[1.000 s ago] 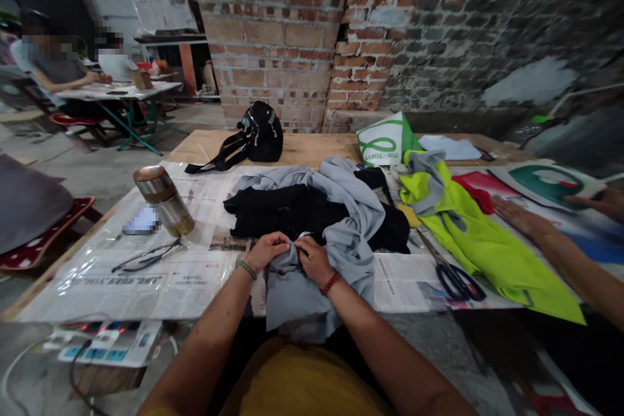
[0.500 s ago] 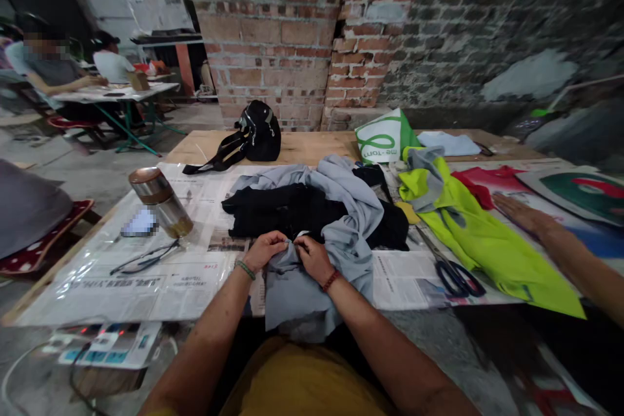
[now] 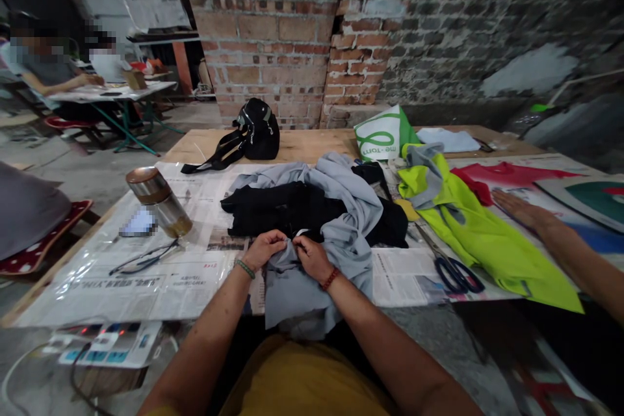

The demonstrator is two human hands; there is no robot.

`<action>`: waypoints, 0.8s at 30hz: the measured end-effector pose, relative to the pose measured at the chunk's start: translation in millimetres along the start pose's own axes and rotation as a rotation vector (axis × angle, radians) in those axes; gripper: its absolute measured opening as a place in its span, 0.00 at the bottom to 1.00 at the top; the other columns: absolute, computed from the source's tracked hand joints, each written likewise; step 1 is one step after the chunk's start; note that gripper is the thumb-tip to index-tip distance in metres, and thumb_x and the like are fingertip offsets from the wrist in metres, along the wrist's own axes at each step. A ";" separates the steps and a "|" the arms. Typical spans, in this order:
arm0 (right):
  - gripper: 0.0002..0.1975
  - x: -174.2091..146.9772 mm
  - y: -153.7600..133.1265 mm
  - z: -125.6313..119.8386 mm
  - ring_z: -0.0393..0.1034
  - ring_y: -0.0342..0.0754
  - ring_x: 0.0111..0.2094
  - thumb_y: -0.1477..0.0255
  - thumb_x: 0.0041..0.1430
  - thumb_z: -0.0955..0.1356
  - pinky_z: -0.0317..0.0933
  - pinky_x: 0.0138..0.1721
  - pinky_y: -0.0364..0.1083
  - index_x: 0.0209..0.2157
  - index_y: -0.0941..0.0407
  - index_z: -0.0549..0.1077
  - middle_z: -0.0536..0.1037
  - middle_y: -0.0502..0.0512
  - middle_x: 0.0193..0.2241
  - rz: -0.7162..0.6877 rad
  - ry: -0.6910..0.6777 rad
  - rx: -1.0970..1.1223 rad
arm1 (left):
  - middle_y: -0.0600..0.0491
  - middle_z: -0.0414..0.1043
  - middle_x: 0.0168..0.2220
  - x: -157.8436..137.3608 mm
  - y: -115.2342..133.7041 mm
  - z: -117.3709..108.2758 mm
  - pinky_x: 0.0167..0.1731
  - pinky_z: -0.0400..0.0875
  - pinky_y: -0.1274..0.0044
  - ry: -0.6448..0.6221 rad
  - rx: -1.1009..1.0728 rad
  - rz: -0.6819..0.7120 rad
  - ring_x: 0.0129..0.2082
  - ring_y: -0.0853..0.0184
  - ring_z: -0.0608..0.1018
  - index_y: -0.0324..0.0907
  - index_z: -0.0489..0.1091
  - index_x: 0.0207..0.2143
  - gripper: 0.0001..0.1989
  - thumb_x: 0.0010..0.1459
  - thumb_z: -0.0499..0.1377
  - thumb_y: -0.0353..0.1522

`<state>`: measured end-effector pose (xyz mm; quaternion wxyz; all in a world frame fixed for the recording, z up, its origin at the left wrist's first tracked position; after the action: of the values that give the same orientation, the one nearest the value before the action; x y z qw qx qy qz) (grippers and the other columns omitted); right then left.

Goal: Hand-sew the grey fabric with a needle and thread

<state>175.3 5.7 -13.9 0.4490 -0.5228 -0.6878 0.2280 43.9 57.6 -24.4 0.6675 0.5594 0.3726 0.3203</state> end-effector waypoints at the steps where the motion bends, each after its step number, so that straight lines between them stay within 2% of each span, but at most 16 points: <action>1: 0.11 -0.1 -0.6 -0.1 0.66 0.43 0.30 0.80 0.51 0.60 0.61 0.35 0.42 0.31 0.55 0.70 0.73 0.51 0.27 -0.007 0.001 0.002 | 0.59 0.66 0.23 -0.2 0.7 0.1 0.26 0.59 0.81 0.000 0.004 0.000 0.23 0.75 0.64 0.38 0.70 0.27 0.17 0.38 0.68 0.39; 13: 0.11 1.9 -3.1 0.9 0.65 0.45 0.35 0.81 0.51 0.59 0.60 0.39 0.43 0.32 0.55 0.69 0.71 0.54 0.32 -0.056 0.007 -0.016 | 0.59 0.66 0.24 -1.4 1.7 1.8 0.28 0.59 0.81 -0.011 -0.008 -0.010 0.24 0.75 0.65 0.37 0.70 0.27 0.17 0.38 0.68 0.39; 24: 0.09 1.3 1.8 2.5 0.64 0.44 0.31 0.80 0.51 0.60 0.59 0.37 0.42 0.31 0.55 0.68 0.71 0.51 0.28 -0.006 -0.018 -0.003 | 0.58 0.66 0.24 -1.5 2.0 2.1 0.28 0.59 0.81 -0.008 -0.011 -0.010 0.24 0.75 0.66 0.38 0.70 0.28 0.18 0.38 0.69 0.40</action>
<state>174.0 8.0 -16.0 0.4427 -0.5193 -0.6939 0.2301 44.9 55.5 -22.0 0.6738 0.5550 0.3709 0.3168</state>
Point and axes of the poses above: each hand's wrist, its own x-axis towards the middle knuckle, its own z-axis out of the palm, y = z × x, the point moved 6 cm from there along x, towards the middle knuckle
